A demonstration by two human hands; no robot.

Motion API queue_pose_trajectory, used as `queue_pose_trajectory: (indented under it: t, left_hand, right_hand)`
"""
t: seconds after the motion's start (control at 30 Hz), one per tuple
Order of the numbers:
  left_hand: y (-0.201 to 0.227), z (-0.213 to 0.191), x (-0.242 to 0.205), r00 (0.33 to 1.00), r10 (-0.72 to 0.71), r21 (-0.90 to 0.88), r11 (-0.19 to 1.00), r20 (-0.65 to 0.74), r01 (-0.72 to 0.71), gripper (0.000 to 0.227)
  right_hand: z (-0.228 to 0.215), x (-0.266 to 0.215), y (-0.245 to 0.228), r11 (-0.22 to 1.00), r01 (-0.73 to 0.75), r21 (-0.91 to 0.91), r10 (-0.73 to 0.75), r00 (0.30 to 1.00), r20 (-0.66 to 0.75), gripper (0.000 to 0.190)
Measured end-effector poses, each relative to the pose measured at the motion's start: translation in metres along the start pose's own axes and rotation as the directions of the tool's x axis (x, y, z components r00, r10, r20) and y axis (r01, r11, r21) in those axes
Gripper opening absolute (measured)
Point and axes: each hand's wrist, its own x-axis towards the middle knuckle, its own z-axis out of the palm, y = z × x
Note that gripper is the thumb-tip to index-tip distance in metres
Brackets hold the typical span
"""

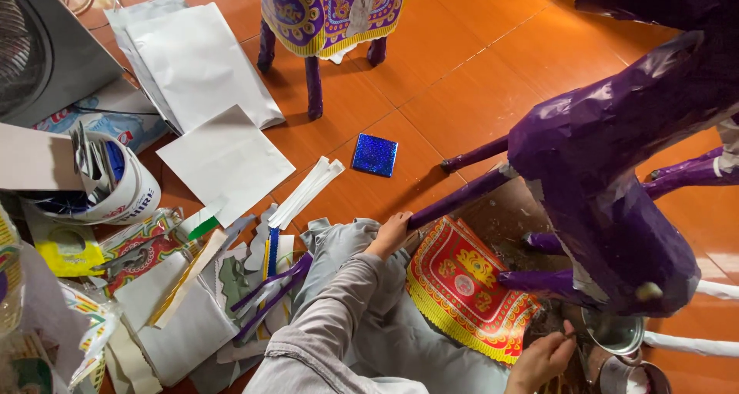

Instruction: Applying decorative paper and fabric ornaments onto a large purple paper horse frame.

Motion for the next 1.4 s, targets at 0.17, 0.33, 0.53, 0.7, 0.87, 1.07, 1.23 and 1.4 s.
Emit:
queue_pose_trajectory:
  t: [0.17,0.33,0.53,0.7,0.87,1.07,1.23,1.4]
  left_hand:
    - [-0.003,0.004,0.002,1.000,-0.017,0.005,1.000,0.006,0.017,0.037]
    - [-0.027,0.024,0.010,0.998,0.041,0.019,0.999,-0.038,-0.040,0.047]
    - [-0.011,0.015,0.010,0.997,0.075,-0.069,0.995,0.029,-0.073,0.041]
    - [0.012,0.008,0.014,0.994,0.094,-0.064,0.994,0.053,-0.091,0.040]
    - [0.025,0.005,0.016,0.984,0.035,-0.031,0.999,0.176,-0.030,0.036]
    - [0.014,0.017,0.018,0.984,0.083,-0.029,0.996,0.155,-0.079,0.040]
    - [0.010,0.023,0.019,0.984,0.060,0.019,0.998,0.165,-0.063,0.038]
    - [0.015,0.020,0.016,0.984,0.058,0.045,0.997,0.167,-0.066,0.044]
  right_hand:
    - [0.001,0.008,0.012,0.875,-0.439,0.203,0.466,0.878,-0.109,0.038]
    - [0.027,-0.003,0.016,0.853,-0.156,0.498,0.267,0.950,-0.159,0.047]
    - [0.094,-0.015,-0.010,0.855,0.084,0.511,-0.077,0.996,-0.035,0.019]
    - [0.096,0.006,-0.090,0.915,-0.283,0.287,0.195,0.934,0.300,0.021]
    - [0.093,0.033,-0.086,0.966,-0.008,0.259,-0.015,0.996,0.089,0.023]
    - [0.050,0.021,0.043,0.957,-0.094,0.276,0.147,0.973,-0.177,0.025]
    - [0.007,0.025,0.053,0.940,-0.068,0.335,0.227,0.857,-0.463,0.024]
    - [0.009,0.036,0.048,0.926,-0.176,0.335,0.224,0.968,-0.111,0.023]
